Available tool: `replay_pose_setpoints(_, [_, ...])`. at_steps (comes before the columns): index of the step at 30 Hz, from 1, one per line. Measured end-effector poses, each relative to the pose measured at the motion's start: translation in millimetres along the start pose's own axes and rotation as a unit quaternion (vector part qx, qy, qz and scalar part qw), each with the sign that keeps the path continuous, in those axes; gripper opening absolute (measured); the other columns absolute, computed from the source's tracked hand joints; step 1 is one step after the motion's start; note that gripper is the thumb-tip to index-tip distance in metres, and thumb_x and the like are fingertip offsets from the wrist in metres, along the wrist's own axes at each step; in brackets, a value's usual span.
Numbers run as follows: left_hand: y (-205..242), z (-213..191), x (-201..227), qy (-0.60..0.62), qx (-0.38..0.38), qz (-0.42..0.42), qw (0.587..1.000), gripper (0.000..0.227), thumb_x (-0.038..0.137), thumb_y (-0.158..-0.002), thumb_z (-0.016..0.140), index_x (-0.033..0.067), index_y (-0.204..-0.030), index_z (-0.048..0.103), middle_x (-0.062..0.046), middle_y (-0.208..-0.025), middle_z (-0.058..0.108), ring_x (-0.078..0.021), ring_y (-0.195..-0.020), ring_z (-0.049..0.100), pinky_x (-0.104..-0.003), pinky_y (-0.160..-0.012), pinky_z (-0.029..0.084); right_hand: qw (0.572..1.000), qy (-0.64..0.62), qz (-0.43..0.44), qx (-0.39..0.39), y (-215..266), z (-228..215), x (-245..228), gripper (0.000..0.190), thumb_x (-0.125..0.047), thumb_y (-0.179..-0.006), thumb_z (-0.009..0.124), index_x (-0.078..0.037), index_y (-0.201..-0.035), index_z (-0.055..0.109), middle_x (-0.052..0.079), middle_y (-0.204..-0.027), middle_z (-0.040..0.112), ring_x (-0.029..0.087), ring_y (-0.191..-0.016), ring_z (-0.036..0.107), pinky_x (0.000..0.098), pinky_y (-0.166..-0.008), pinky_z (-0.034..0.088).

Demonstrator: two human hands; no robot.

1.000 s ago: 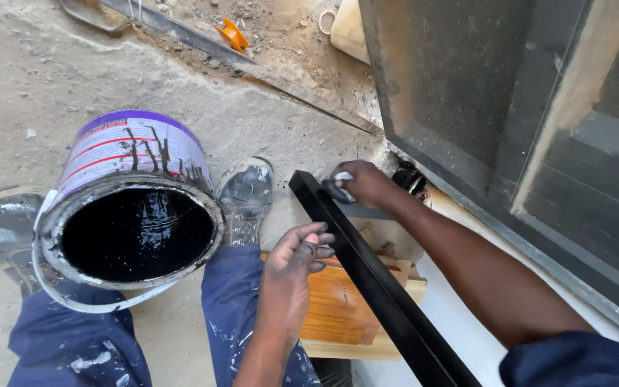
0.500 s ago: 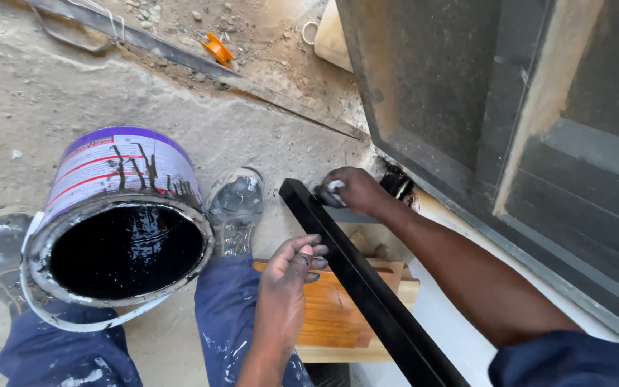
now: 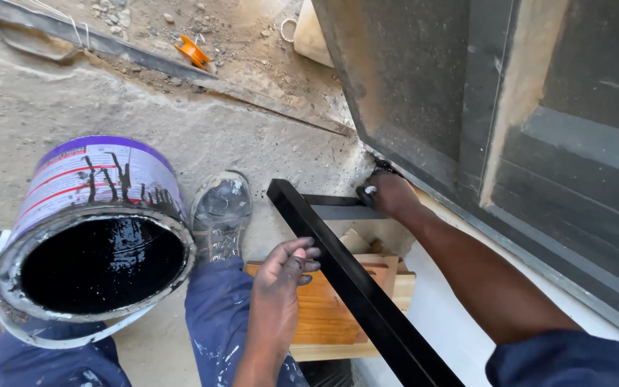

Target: Painting a metal door or gate frame using a cloth dipped in black paint

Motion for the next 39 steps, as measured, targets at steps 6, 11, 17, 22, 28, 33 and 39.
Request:
replay_pose_setpoints(6, [-1.0, -0.4, -3.4, -0.013, 0.002, 0.001, 1.0, 0.036, 0.014, -0.098, 0.056, -0.0002, -0.127, 0.071, -0.013, -0.11, 0.076, -0.0185, -0.096, 0.066, -0.031, -0.084, 0.048, 0.997, 0.001, -0.013, -0.07, -22.4, 30.9, -7.6, 0.048, 0.003, -0.072, 0.062, -0.013, -0.115, 0.077, 0.007, -0.12, 0.074, 0.032, -0.11, 0.066, 0.043, -0.104, 0.049])
replay_pose_setpoints(11, [5.5, -3.1, 8.0, -0.022, 0.01, 0.012, 1.0, 0.038, 0.015, -0.099, 0.053, -0.0012, -0.129, 0.07, -0.016, -0.114, 0.075, -0.0189, -0.096, 0.066, -0.031, -0.084, 0.049, 0.962, 0.112, 0.087, -0.233, -23.2, 16.6, -10.5, 0.022, -0.012, -0.086, 0.064, -0.001, -0.097, 0.079, 0.016, -0.096, 0.077, 0.036, -0.079, 0.071, 0.0448, -0.075, 0.056])
replay_pose_setpoints(17, [5.6, 1.2, 5.7, -0.02, -0.003, -0.005, 1.0, 0.04, 0.018, -0.098, 0.052, 0.0004, -0.13, 0.069, -0.013, -0.112, 0.076, -0.0188, -0.098, 0.067, -0.032, -0.086, 0.049, 0.925, 0.209, 0.157, -0.277, 22.7, -4.5, 11.8, 0.029, -0.024, -0.088, 0.06, -0.009, -0.099, 0.081, 0.008, -0.098, 0.079, 0.031, -0.083, 0.073, 0.0468, -0.071, 0.059])
replay_pose_setpoints(22, [4.5, 0.1, -5.1, -0.036, -0.005, -0.008, 0.999, 0.038, 0.02, -0.098, 0.054, 0.0016, -0.127, 0.071, -0.01, -0.112, 0.076, -0.0169, -0.098, 0.068, -0.03, -0.086, 0.05, 0.964, 0.181, 0.088, -0.173, 16.8, -28.1, -39.0, 0.032, -0.021, -0.09, 0.063, -0.022, -0.12, 0.073, 0.009, -0.114, 0.074, 0.03, -0.095, 0.073, 0.0448, -0.08, 0.059])
replay_pose_setpoints(28, [11.0, -0.8, 6.0, -0.069, 0.0, -0.007, 0.998, 0.036, 0.018, -0.099, 0.052, 0.0036, -0.126, 0.072, -0.009, -0.113, 0.077, -0.0159, -0.098, 0.068, -0.03, -0.087, 0.051, 0.955, 0.282, -0.077, -0.048, -13.0, 12.3, -51.7, 0.015, -0.01, -0.086, 0.061, -0.006, -0.089, 0.075, 0.015, -0.099, 0.072, 0.029, -0.081, 0.065, 0.0429, -0.067, 0.054])
replay_pose_setpoints(33, [10.0, -8.2, 12.1, -0.07, 0.018, 0.006, 0.997, 0.036, 0.019, -0.098, 0.054, 0.004, -0.126, 0.073, -0.01, -0.113, 0.079, -0.0153, -0.097, 0.069, -0.029, -0.085, 0.051, 0.905, 0.416, 0.001, 0.084, -46.2, 19.7, -39.2, 0.018, -0.007, -0.085, 0.057, 0.008, -0.086, 0.068, 0.022, -0.08, 0.062, 0.023, -0.067, 0.051, 0.0371, -0.049, 0.038])
replay_pose_setpoints(39, [9.4, -13.8, 14.8, -0.016, 0.0, 0.024, 1.0, 0.038, 0.015, -0.097, 0.052, -0.0006, -0.127, 0.07, -0.014, -0.112, 0.076, -0.0177, -0.095, 0.068, -0.03, -0.085, 0.049, 0.956, 0.269, -0.075, 0.086, -10.8, -3.8, -46.1, 0.025, -0.012, -0.085, 0.055, 0.002, -0.074, 0.072, 0.023, -0.08, 0.069, 0.03, -0.064, 0.056, 0.0456, -0.054, 0.045])
Point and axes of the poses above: each hand's wrist, its own y-axis away from the middle knuckle, its own z-axis out of the palm, x = y × z, the point moved 5 cm from there along -y, towards the middle knuckle
